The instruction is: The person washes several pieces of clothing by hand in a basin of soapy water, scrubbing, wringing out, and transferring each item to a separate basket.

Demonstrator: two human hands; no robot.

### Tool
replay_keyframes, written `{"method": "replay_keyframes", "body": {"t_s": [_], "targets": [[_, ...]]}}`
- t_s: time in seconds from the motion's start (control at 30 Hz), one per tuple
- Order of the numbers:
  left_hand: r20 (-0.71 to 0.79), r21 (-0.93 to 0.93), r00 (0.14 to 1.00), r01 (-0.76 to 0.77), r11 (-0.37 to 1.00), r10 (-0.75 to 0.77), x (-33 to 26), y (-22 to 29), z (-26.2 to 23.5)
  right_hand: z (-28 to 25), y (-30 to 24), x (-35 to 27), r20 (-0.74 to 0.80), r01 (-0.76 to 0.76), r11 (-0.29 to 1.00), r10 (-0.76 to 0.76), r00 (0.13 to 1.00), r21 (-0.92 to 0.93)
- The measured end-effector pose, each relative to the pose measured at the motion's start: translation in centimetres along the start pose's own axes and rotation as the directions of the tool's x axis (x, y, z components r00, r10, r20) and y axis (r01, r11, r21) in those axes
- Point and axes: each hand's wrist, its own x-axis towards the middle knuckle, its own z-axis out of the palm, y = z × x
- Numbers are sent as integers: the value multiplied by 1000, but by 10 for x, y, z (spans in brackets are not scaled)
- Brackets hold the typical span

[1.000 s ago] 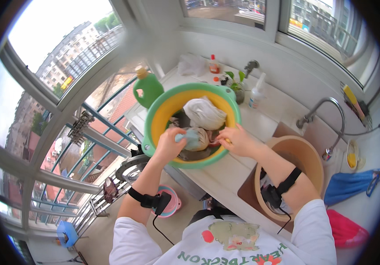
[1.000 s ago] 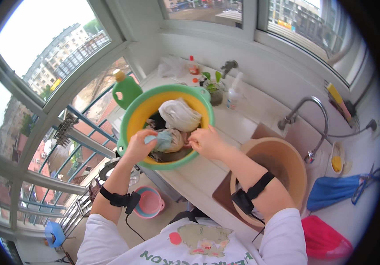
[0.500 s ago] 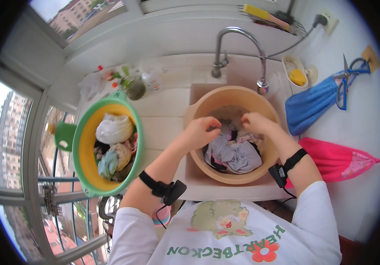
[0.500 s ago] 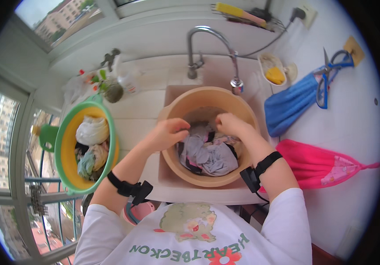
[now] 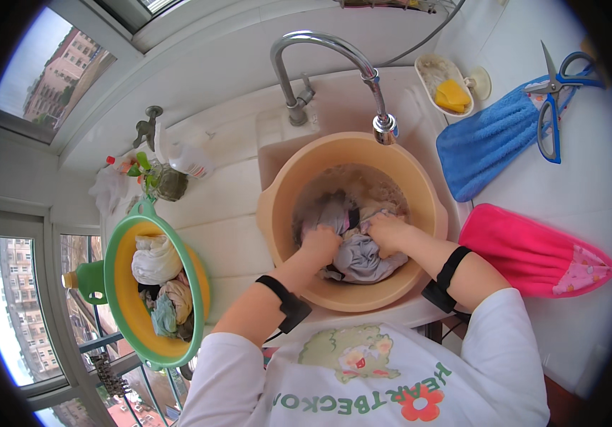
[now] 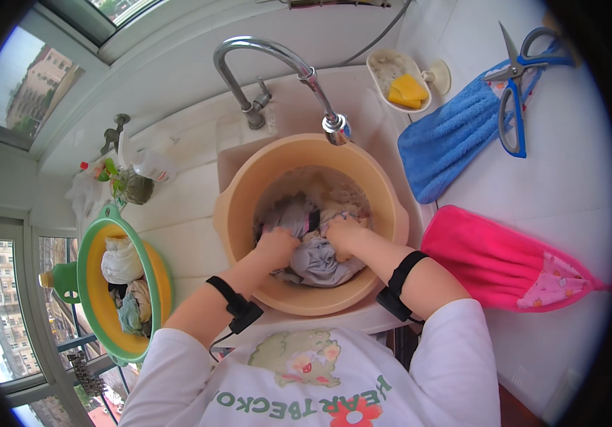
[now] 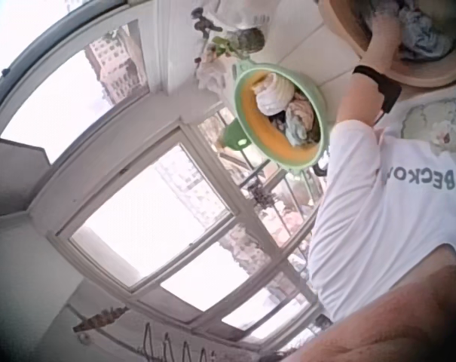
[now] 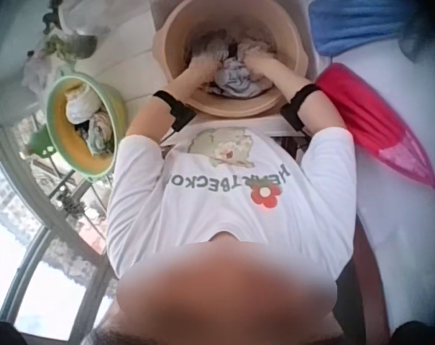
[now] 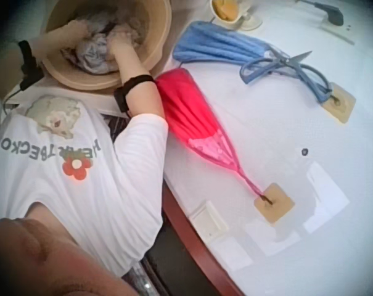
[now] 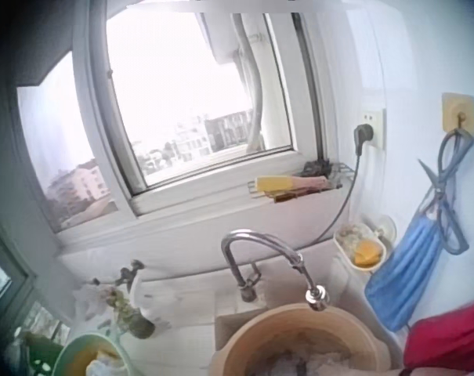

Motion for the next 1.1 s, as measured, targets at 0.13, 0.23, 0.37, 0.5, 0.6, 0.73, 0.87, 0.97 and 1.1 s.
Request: {"method": "replay_keyframes", "body": {"t_s": [0.13, 0.23, 0.37, 0.5, 0.6, 0.73, 0.87, 0.97, 1.1], "targets": [[-288, -345, 957, -76, 936, -28, -23, -23, -63, -4, 28, -5, -145, 57, 853, 22, 989, 520], [-399, -642, 891, -103, 760, -217, -30, -45, -88, -10, 50, -6, -126, 50, 702, 58, 990, 710], [-450, -764, 800, -115, 635, -396, -30, -62, -106, -61, 53, -25, -104, 86, 372, 30, 994, 924], [-492, -618, 785, -10, 786, -377, -41, -45, -112, -145, 19, -64, -322, 211, 489, 154, 934, 846], [-593, -439, 784, -124, 890, -183, -36, -15, -129, -139, 14, -37, -525, 288, 779, 62, 849, 558], [-636, -665, 727, -347, 662, -258, -18, -2, -120, -124, -1, -28, -508, 370, 650, 30, 861, 664], [-468, -833, 801, -259, 488, -374, -17, -20, -103, -102, 9, -31, -466, 459, 127, 24, 885, 879], [-477, -866, 778, -339, 366, -409, -22, -17, -112, -86, 1, -27, -767, 747, 292, -65, 639, 597], [-554, -832, 730, -475, 286, -400, -45, -5, -149, -82, 12, -22, -858, 710, 557, 10, 513, 431]]}}
